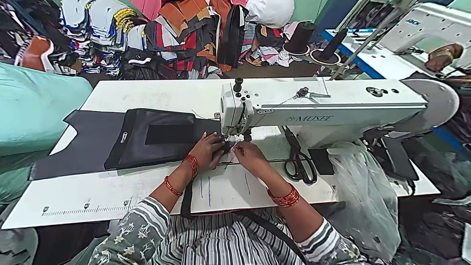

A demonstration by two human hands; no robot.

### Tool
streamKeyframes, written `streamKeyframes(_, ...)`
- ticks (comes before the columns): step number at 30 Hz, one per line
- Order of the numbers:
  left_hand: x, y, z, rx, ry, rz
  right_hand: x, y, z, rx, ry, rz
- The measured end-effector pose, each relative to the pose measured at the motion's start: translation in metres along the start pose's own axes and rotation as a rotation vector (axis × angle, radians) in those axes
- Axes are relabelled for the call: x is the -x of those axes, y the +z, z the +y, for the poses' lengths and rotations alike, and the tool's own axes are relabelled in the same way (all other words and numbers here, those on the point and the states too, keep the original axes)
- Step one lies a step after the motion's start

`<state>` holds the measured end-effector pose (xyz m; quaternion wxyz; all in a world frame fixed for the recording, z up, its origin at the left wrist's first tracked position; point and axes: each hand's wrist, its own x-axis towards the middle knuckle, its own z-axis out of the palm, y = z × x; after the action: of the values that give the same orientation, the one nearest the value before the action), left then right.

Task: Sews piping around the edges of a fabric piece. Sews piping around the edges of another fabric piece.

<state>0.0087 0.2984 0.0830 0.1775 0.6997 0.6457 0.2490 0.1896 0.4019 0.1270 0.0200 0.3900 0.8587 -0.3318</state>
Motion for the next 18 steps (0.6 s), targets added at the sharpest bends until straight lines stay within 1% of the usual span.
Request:
streamKeyframes(4,0.004,-0.007,0.010,-0.038,-0.093,-0.084,0.002,0.003,-0.001,0.034,-0.011,0.018)
streamKeyframes(5,0.006,-0.005,0.011,-0.042,-0.089,-0.076,0.004,0.006,-0.001,0.061,-0.025,0.025)
streamKeyframes(7,0.010,0.001,0.008,-0.033,-0.041,-0.008,0.009,0.010,-0.002,0.123,-0.059,0.045)
streamKeyframes(10,0.013,0.007,0.003,-0.050,0.018,0.043,0.011,0.013,-0.002,0.141,-0.081,0.062)
streamKeyframes(14,0.011,0.006,0.003,-0.058,0.005,0.009,0.008,0.011,0.001,0.098,-0.094,0.075)
streamKeyframes(18,0.007,0.002,0.006,-0.048,-0.045,-0.044,0.001,0.006,0.000,0.094,-0.084,0.048)
